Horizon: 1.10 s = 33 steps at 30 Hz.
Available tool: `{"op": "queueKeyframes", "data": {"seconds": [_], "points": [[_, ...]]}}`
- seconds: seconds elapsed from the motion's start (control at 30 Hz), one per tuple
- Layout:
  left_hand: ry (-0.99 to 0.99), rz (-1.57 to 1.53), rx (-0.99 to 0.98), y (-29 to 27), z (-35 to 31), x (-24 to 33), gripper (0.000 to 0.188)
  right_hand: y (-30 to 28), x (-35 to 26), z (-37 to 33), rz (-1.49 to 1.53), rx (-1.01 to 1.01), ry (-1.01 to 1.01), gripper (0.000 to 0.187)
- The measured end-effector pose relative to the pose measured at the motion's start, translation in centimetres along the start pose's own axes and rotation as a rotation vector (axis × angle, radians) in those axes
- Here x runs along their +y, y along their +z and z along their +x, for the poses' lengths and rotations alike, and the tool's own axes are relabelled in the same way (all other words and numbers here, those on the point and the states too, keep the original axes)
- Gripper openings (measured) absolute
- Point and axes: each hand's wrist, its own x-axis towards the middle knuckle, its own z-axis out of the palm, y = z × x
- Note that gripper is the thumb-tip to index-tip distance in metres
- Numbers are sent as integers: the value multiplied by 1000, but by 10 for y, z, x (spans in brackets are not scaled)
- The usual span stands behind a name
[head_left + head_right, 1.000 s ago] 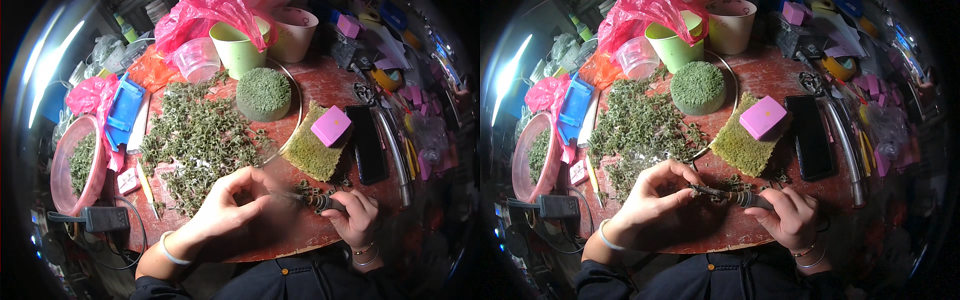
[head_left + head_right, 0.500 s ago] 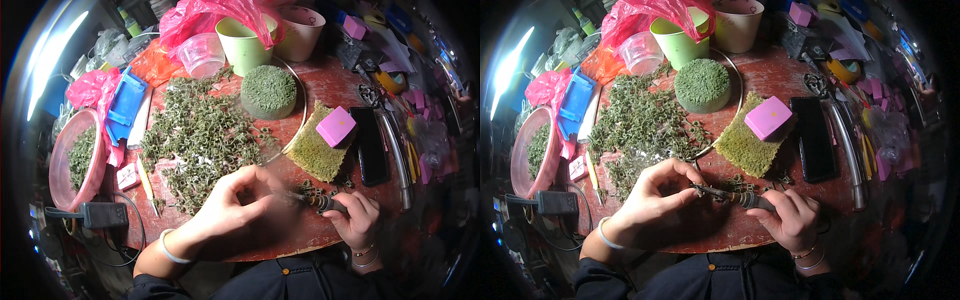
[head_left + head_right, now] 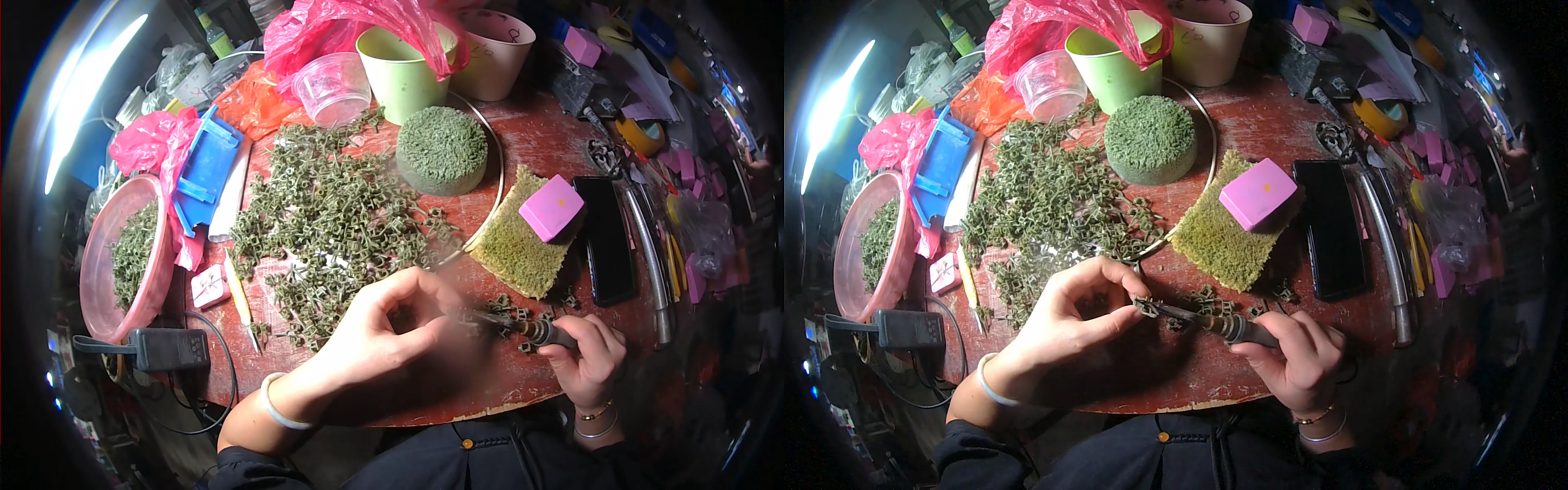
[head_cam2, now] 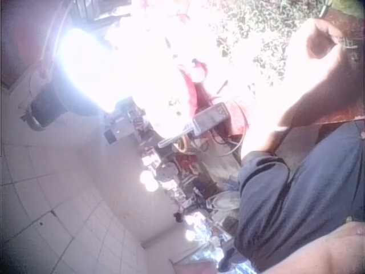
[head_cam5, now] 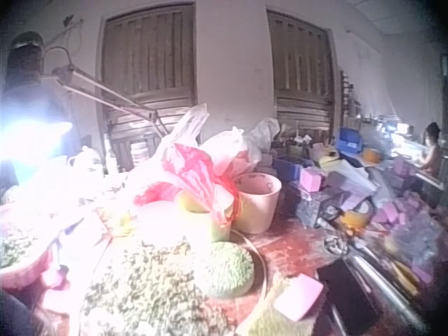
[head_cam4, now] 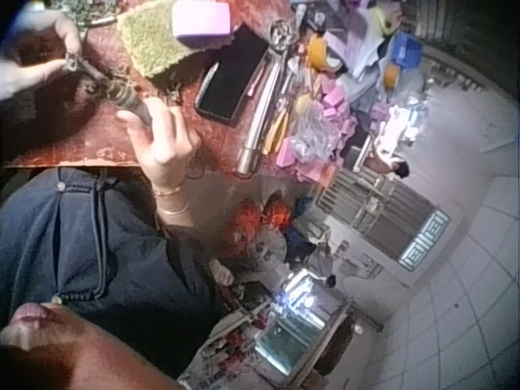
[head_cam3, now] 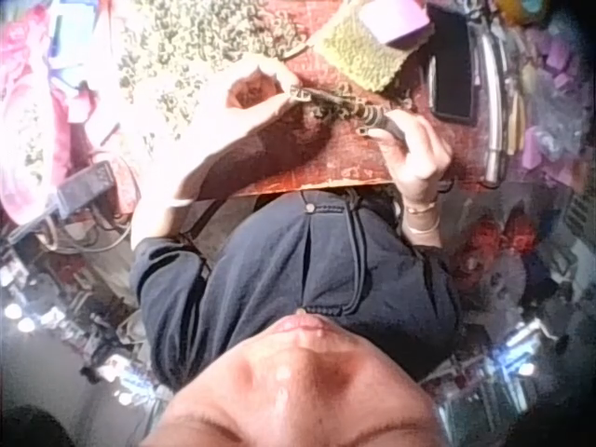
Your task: Assembling and soldering small miniature plant-like components on a foam base.
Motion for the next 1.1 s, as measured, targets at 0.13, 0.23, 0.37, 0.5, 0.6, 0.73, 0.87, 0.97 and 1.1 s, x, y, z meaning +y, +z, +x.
{"op": "queueKeyframes", "data": {"seconds": [0.13, 0.23, 0.37, 0.5, 0.6, 0.73, 0.87, 0.97, 1.1], "points": [[-17, 9, 15, 1, -1, 0, 19, -6, 6, -1, -84, 90, 4, 34], [24, 27, 12, 1, 0, -4, 19, -10, 14, 0, -203, 109, 58, 33], [6, 15, -19, 0, 2, -2, 19, -9, 14, 0, -263, 56, 104, 33], [-19, -108, -20, 0, 1, -8, 18, -7, 6, 0, -84, 104, 55, 36], [-15, -54, -31, -1, 0, -6, 18, -5, -1, 3, -7, 53, -36, 38], [2, 29, 8, 0, 1, -5, 18, -1, 1, 2, -1, 50, -45, 38], [48, 54, 23, 2, 2, -3, 18, -2, 2, 3, 3, 47, -37, 37], [16, 58, 20, 1, 1, -2, 19, -1, 1, 3, 0, 22, -45, 36], [63, 98, 34, 2, 1, -6, 19, -1, 1, 3, 2, -2, -39, 35]]}}
